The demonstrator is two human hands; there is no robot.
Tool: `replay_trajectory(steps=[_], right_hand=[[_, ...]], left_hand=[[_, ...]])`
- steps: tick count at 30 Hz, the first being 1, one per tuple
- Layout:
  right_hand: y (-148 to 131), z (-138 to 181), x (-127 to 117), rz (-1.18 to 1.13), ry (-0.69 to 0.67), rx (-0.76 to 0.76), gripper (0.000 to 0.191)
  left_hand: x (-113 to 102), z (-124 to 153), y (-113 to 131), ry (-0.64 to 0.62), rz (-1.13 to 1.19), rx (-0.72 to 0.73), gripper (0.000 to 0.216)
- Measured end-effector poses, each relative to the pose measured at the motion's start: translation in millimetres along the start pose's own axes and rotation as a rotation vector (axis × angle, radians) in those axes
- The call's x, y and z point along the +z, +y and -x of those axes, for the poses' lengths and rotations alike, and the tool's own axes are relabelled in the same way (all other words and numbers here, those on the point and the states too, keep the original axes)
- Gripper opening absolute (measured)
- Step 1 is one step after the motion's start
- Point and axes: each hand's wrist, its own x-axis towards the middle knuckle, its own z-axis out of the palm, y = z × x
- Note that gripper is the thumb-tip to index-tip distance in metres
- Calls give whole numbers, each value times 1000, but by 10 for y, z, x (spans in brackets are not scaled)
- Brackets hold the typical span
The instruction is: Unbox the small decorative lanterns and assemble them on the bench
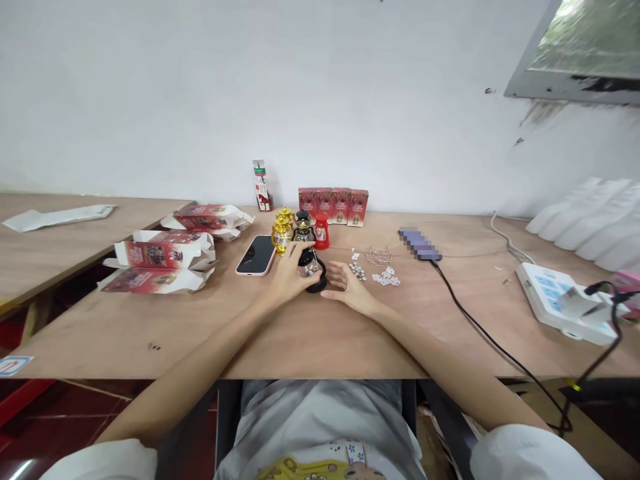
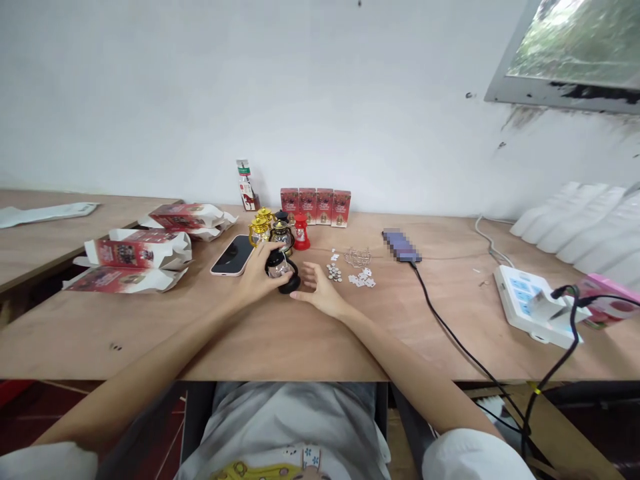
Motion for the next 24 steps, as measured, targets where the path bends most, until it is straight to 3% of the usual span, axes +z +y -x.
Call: replay_trajectory(steps=[4,10,13,17,24], right_hand=[[-78,59,57,-53,-94,-67,71],[-131,112,104,-43,36,-6,50],[-132,101,90,-28,143,-55,48],[-135,85,69,13,218,-85,49],[-180,24,28,-189,319,-74,48]], left_hand=[[55,39,73,147,201,-62,55],[105,106,37,78,334,-91,63],[85,105,13,117,325,-103,49],[36,77,-26,301,243,-131,20],[32,24,-113,183,580,-154,25]])
